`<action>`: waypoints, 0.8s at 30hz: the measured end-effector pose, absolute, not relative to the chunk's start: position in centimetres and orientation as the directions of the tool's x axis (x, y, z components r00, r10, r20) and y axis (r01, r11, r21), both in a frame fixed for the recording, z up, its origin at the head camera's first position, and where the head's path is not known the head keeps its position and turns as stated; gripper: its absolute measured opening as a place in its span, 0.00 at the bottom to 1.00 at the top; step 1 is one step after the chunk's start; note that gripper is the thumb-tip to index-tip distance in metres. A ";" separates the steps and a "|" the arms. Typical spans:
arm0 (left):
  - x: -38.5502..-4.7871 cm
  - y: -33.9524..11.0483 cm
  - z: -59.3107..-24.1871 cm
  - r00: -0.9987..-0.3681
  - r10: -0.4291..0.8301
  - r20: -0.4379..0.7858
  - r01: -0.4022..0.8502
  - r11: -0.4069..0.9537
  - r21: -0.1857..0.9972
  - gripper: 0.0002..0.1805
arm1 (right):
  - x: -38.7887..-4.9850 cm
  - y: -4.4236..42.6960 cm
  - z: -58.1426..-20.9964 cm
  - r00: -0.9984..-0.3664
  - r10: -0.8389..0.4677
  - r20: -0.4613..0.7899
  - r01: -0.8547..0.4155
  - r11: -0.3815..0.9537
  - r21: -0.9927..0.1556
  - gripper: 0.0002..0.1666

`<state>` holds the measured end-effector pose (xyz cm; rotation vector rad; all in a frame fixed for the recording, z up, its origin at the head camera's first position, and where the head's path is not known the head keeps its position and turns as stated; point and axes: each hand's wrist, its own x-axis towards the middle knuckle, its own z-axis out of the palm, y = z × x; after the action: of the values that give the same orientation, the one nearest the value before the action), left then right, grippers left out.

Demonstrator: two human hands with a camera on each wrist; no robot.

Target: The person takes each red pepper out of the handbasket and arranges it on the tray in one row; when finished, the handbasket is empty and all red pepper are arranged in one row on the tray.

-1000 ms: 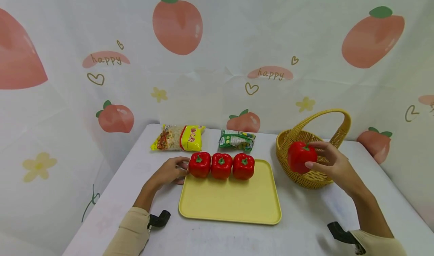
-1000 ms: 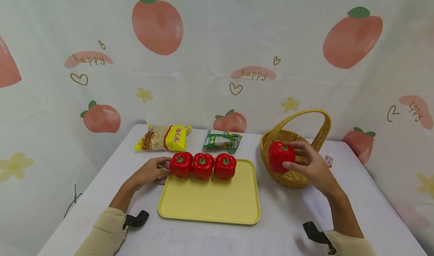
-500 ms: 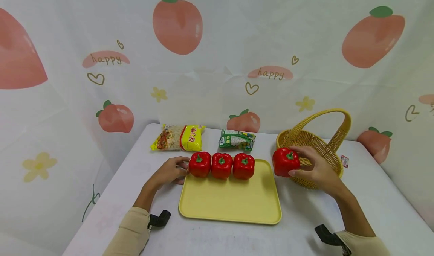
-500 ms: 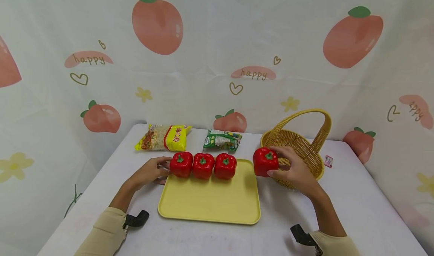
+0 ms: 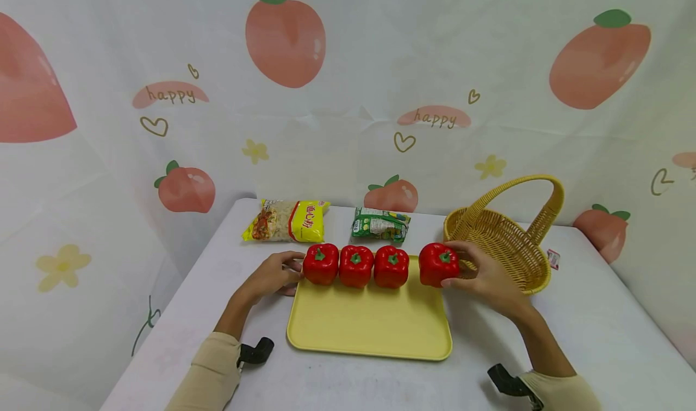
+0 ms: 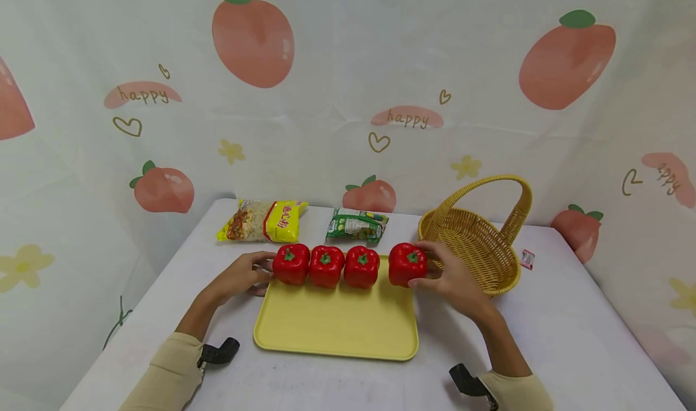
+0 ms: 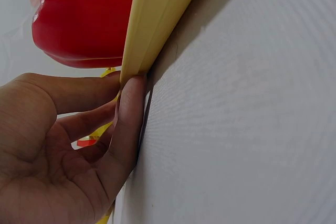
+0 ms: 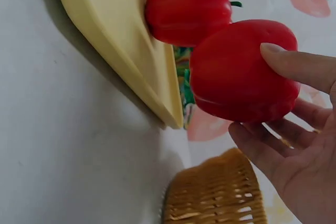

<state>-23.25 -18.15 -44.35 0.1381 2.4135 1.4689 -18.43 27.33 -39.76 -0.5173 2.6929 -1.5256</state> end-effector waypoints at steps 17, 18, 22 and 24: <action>-23.2 -18.1 -44.3 -0.947 0.229 -0.224 -0.093 0.473 0.876 0.29 | -19.1 25.9 -41.8 -0.949 -0.263 0.175 -0.301 0.584 -0.754 0.45; -23.2 -18.1 -44.4 -0.947 0.230 -0.223 -0.091 0.474 0.876 0.29 | -19.1 25.8 -41.8 -0.948 -0.267 0.175 -0.303 0.580 -0.756 0.45; -23.3 -18.1 -44.5 -0.949 0.217 -0.230 -0.104 0.473 0.875 0.29 | -19.2 25.6 -42.1 -0.950 -0.262 0.168 -0.293 0.576 -0.763 0.45; -23.4 -18.1 -44.5 -0.950 0.211 -0.232 -0.108 0.475 0.874 0.28 | -19.2 25.6 -42.2 -0.951 -0.263 0.166 -0.292 0.578 -0.762 0.45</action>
<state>-23.37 -18.13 -44.50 0.0876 2.4183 1.4651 -19.16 25.61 -42.15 -0.4962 2.8208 -1.3726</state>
